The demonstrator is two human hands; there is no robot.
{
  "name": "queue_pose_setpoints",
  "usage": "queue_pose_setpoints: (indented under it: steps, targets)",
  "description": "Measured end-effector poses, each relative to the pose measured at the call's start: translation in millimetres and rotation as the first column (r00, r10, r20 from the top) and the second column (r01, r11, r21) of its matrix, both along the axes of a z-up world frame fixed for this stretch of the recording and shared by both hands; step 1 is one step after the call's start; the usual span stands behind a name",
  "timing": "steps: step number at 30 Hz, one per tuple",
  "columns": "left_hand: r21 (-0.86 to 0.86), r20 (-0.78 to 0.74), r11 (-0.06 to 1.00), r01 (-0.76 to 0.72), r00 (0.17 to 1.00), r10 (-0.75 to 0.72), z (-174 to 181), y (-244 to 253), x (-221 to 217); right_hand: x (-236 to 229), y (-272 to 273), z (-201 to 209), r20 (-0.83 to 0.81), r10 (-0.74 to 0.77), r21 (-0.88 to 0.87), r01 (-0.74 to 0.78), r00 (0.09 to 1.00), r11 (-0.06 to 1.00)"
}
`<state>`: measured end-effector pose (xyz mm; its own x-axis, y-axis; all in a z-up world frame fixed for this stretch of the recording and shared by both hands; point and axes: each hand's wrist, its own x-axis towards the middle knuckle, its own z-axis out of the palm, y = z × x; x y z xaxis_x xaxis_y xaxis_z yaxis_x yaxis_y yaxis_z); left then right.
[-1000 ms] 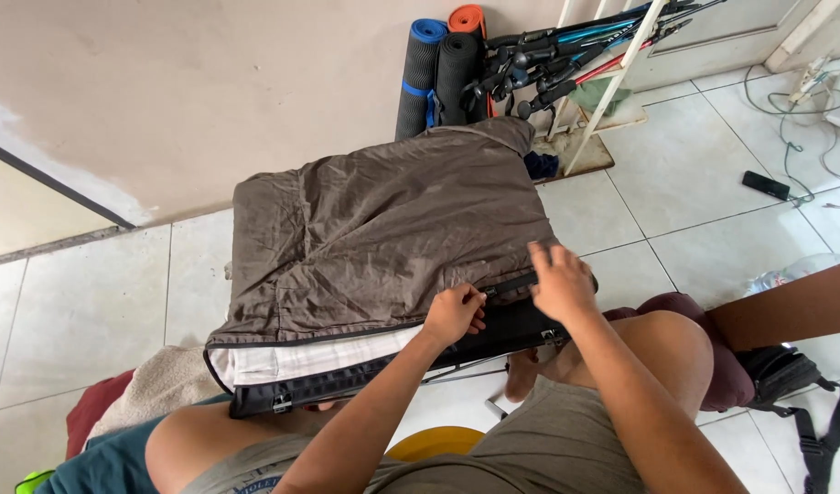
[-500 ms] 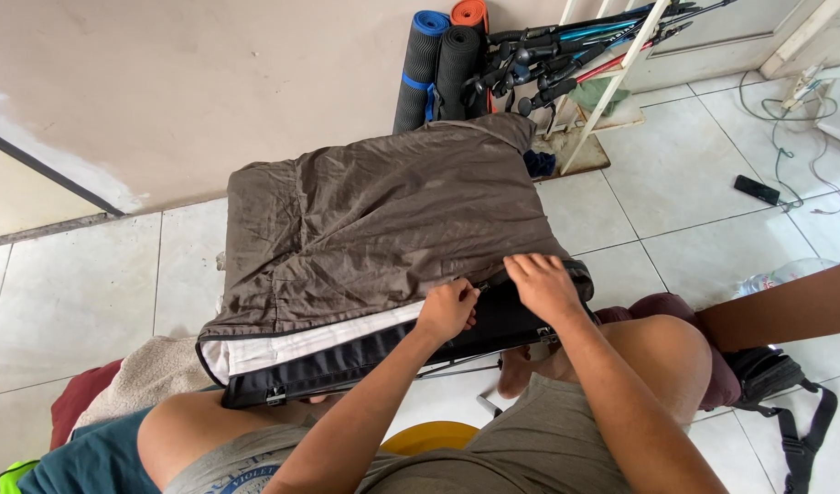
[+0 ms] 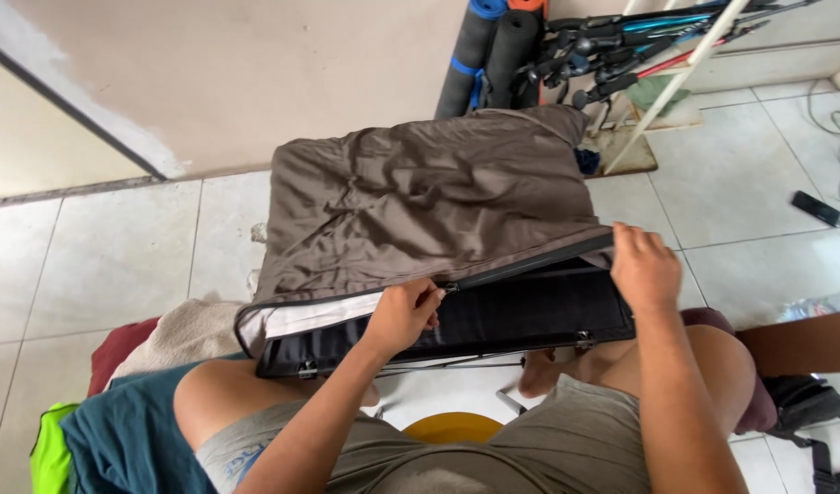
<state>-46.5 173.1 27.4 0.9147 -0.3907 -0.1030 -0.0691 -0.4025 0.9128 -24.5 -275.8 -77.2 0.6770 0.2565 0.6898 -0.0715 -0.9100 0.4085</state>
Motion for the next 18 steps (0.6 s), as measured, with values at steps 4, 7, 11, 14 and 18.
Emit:
queue_pose_setpoints:
  steps: [4, 7, 11, 14, 18]
  targets:
    - [0.082, 0.093, 0.996, 0.034, 0.995, -0.041, 5, 5, -3, -7, -13, 7, -0.037, -0.16, 0.047, 0.161, 0.986, 0.986]
    - [0.171, 0.127, 0.985, 0.017, 0.991, -0.039, -12, 8, 1, -6, -32, -12, -0.109, -0.28, 0.098, 0.291, 0.954, 0.952]
    - [0.186, 0.237, 0.982, -0.012, 0.971, -0.033, -44, 21, 6, 3, -67, -42, -0.481, -0.372, 0.25, 0.531, 0.794, 0.81]
    - [0.21, 0.13, 0.978, -0.007, 0.991, -0.021, -27, 33, -2, 8, -68, -31, -0.682, -0.403, 0.207, 0.69, 0.61, 0.694]
    - [0.234, 0.165, 0.97, -0.064, 0.986, 0.025, -37, 50, -6, 20, -69, -32, -0.707, -0.413, 0.177, 0.709, 0.574, 0.683]
